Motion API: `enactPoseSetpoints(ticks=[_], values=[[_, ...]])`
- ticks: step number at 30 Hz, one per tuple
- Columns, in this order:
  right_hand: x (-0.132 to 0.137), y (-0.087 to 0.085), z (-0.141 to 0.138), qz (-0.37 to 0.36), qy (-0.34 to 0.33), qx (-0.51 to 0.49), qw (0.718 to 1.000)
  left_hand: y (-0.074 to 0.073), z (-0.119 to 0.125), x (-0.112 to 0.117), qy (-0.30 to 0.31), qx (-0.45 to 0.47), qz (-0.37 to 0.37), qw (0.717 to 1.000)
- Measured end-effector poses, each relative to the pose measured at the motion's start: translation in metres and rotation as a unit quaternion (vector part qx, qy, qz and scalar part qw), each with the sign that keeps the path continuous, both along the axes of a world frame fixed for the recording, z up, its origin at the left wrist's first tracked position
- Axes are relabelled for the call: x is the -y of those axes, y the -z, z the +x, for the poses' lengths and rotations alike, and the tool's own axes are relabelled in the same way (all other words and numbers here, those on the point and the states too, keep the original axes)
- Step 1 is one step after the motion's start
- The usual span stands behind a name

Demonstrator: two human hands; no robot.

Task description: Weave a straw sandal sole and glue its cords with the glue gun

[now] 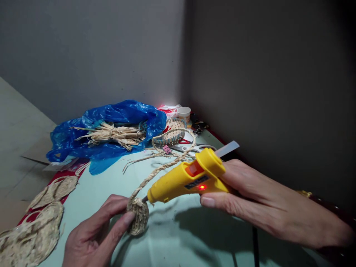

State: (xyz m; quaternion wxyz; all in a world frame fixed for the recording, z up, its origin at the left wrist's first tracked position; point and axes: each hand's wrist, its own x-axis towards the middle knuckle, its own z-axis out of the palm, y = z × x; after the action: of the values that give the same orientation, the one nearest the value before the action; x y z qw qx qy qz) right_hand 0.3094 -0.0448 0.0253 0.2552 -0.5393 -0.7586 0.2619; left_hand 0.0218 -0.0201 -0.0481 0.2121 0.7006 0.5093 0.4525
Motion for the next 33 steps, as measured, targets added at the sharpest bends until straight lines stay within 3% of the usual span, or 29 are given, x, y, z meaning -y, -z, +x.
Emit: enactPoseSetpoints(ticks=[7,10,14,24,33], values=[[-0.003,-0.001,-0.002,0.009,-0.015,-0.011,1.000,-0.006,0.004,0.003,-0.037,0.224,-0.169,0.959],[-0.003,-0.001,-0.003,0.017,-0.013,-0.010,1.000,-0.006,0.005,0.002,-0.055,0.278,-0.216,0.934],[-0.002,0.001,-0.004,0.027,-0.003,-0.011,1.000,-0.007,0.005,0.002,-0.033,0.315,-0.277,0.907],[-0.001,0.005,-0.003,0.074,-0.023,-0.015,0.997,-0.023,0.017,0.003,-0.052,0.397,-0.358,0.844],[-0.005,0.006,-0.005,0.112,-0.033,-0.030,0.993,-0.021,0.018,0.001,-0.045,0.425,-0.353,0.832]])
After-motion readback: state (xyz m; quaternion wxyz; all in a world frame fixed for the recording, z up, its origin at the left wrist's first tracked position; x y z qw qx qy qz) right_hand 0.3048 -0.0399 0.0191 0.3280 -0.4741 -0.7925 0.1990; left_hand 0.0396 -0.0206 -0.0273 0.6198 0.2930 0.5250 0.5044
